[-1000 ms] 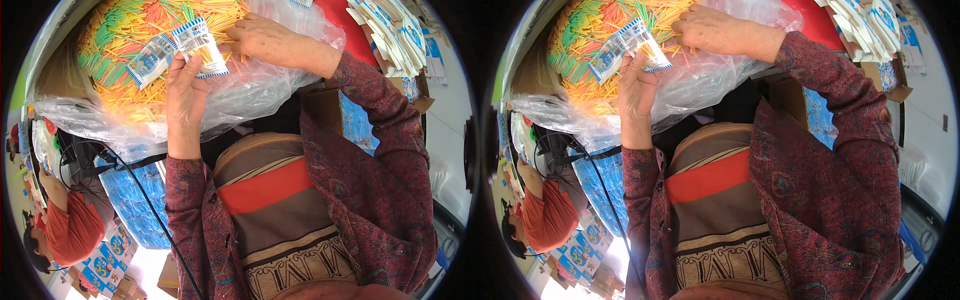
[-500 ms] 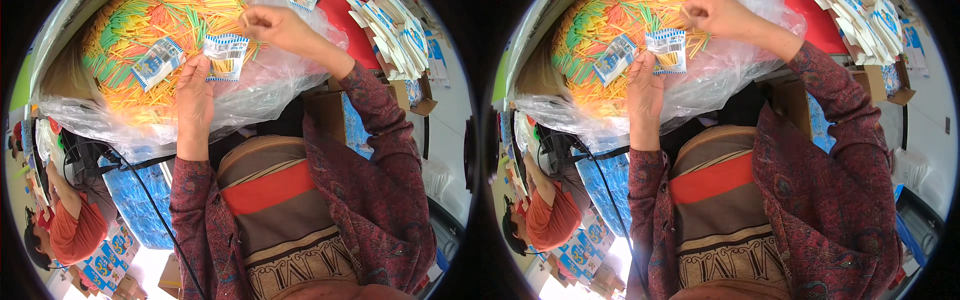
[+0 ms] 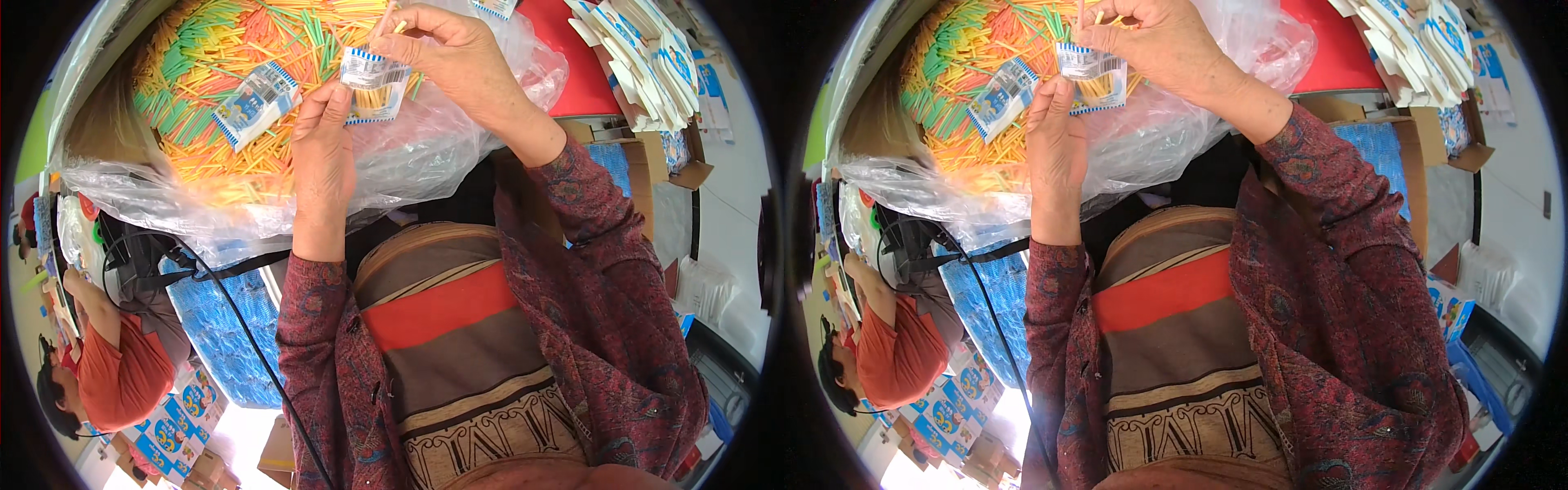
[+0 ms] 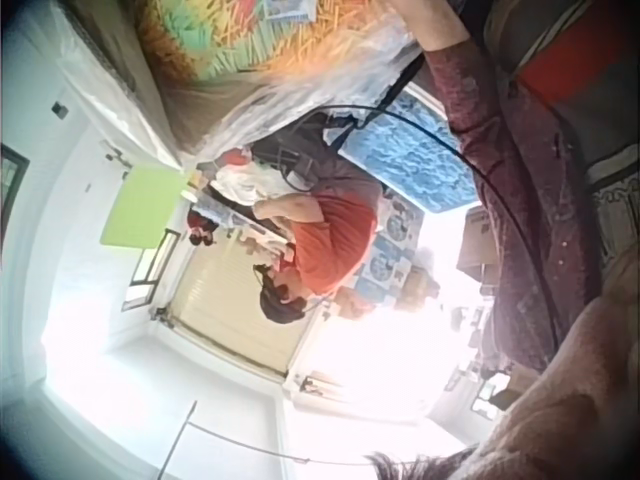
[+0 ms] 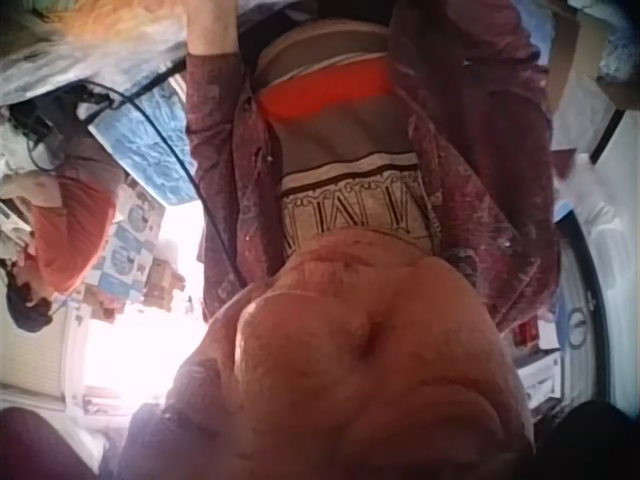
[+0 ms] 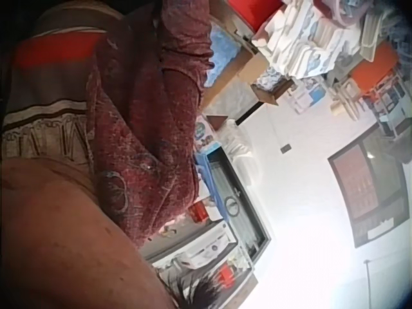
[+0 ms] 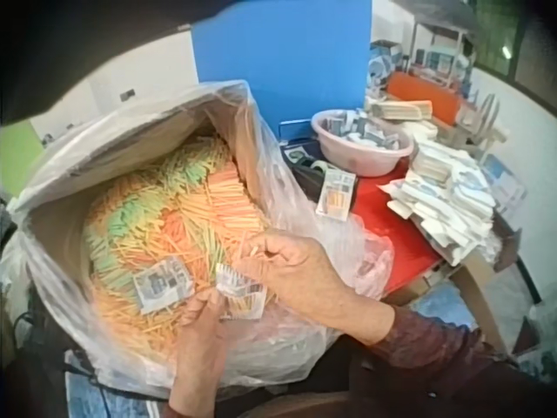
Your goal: Packing colorful rubber bands into small plastic packets at a factory workstation.
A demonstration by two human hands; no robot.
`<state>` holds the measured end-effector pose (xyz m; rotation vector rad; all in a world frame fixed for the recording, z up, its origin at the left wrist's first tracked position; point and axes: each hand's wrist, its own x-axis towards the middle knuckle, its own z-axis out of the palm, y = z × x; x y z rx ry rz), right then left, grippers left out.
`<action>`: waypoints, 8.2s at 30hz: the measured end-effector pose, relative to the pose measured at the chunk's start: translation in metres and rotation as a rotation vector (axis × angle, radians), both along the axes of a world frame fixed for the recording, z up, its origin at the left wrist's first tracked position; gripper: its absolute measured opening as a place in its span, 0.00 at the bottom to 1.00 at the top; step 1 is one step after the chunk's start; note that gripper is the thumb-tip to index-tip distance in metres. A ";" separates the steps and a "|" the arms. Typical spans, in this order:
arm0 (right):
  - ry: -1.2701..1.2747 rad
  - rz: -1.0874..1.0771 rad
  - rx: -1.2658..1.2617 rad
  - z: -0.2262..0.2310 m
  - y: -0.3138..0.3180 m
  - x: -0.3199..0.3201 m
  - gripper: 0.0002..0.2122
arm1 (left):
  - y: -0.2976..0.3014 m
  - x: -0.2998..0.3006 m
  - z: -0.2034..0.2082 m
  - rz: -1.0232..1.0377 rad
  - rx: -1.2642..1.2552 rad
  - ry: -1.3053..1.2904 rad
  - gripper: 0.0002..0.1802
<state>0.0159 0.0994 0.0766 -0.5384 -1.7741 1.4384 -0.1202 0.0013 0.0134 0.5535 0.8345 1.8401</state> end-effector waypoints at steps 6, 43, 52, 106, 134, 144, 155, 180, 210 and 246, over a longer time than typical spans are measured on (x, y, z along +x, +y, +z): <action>0.075 0.074 0.584 -0.007 0.011 -0.006 0.06 | 0.002 0.000 0.000 0.004 0.003 0.012 0.08; -0.050 -0.042 0.132 -0.015 0.008 0.009 0.17 | 0.004 0.013 0.019 -0.090 -0.137 0.257 0.13; -0.177 -0.073 0.150 0.001 0.013 0.048 0.13 | -0.008 0.026 0.029 -0.008 -0.051 0.239 0.19; -0.574 0.131 0.043 0.011 0.016 -0.020 0.12 | 0.001 -0.014 0.047 0.698 -0.010 1.917 0.10; -0.582 0.262 0.037 -0.005 0.014 0.009 0.14 | -0.042 -0.015 0.014 -0.010 -0.286 0.580 0.05; -0.871 0.050 1.080 -0.028 0.048 -0.034 0.09 | -0.044 -0.025 0.010 0.358 -0.164 0.326 0.04; -0.846 -0.023 1.248 -0.051 0.045 -0.045 0.08 | -0.040 -0.031 0.000 0.343 -0.145 0.276 0.04; -0.454 0.152 -0.159 -0.028 0.049 -0.035 0.08 | -0.039 -0.031 0.001 0.289 -0.132 0.259 0.04; -1.001 0.310 1.114 -0.032 0.038 0.006 0.15 | -0.039 -0.032 0.002 0.297 -0.088 0.228 0.04; -0.047 0.161 -0.818 0.012 0.006 -0.046 0.10 | 0.002 0.024 -0.005 -0.061 0.269 -0.567 0.17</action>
